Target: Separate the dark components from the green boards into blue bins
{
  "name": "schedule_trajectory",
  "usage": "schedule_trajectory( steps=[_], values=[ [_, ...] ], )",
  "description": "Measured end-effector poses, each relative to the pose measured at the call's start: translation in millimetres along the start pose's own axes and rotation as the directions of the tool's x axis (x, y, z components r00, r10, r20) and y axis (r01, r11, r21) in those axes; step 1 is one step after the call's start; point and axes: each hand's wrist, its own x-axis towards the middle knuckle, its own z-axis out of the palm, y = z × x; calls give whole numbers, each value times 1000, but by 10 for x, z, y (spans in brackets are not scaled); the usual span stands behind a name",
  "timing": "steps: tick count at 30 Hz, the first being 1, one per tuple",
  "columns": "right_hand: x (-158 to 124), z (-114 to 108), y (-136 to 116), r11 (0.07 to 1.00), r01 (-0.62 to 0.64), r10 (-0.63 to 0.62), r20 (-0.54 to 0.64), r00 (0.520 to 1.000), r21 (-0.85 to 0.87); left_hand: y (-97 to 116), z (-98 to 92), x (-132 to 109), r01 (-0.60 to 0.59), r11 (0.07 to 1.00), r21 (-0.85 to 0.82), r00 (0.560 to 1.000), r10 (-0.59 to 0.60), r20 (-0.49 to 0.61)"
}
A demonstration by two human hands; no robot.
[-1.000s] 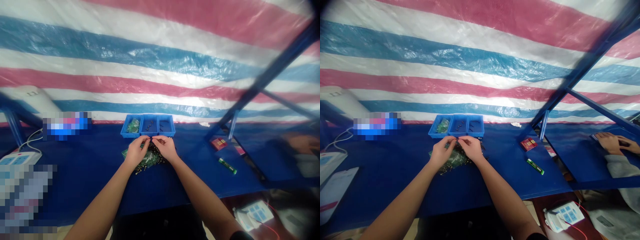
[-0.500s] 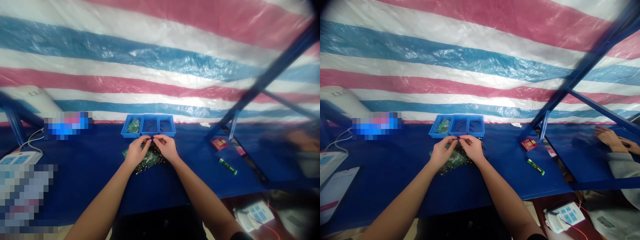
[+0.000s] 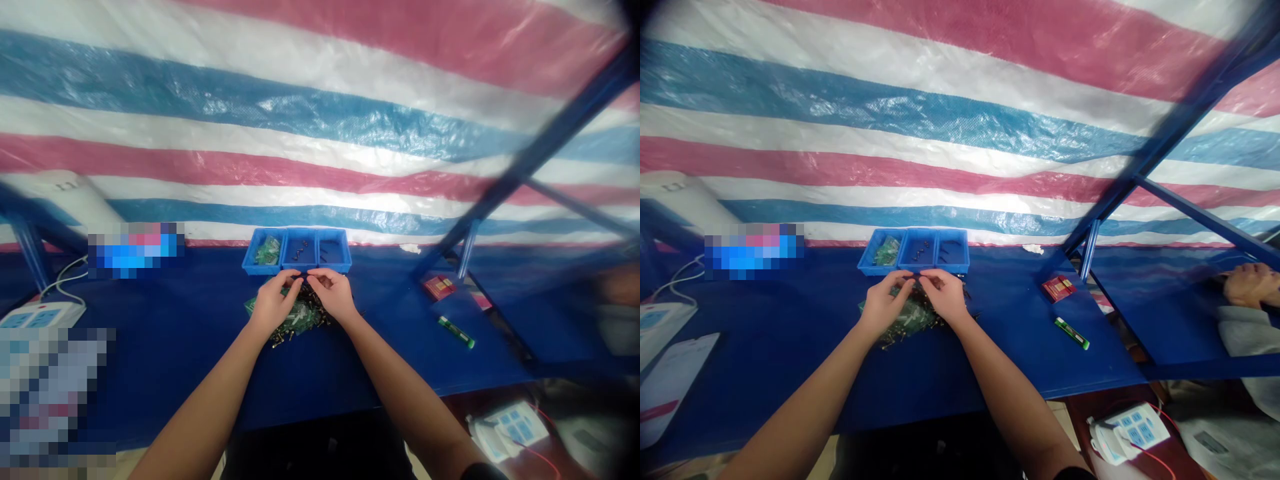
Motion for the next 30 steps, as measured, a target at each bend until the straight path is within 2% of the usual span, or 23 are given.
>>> schedule_trajectory(
  steps=[11, 24, 30],
  values=[
    [-1, 18, -3, 990, -88, 84, 41, 996, 109, -9, 13, 10, 23, 1000, 4, 999, -23, 31],
    [-11, 26, 37, 987, -99, 94, 44, 995, 129, 18, -7, 17, 39, 999, 8, 998, -39, 46],
    [-10, 33, 46, 984, -111, 106, 42, 993, 141, 9, -3, 7, 40, 999, 8, 999, -41, 20]
  ],
)
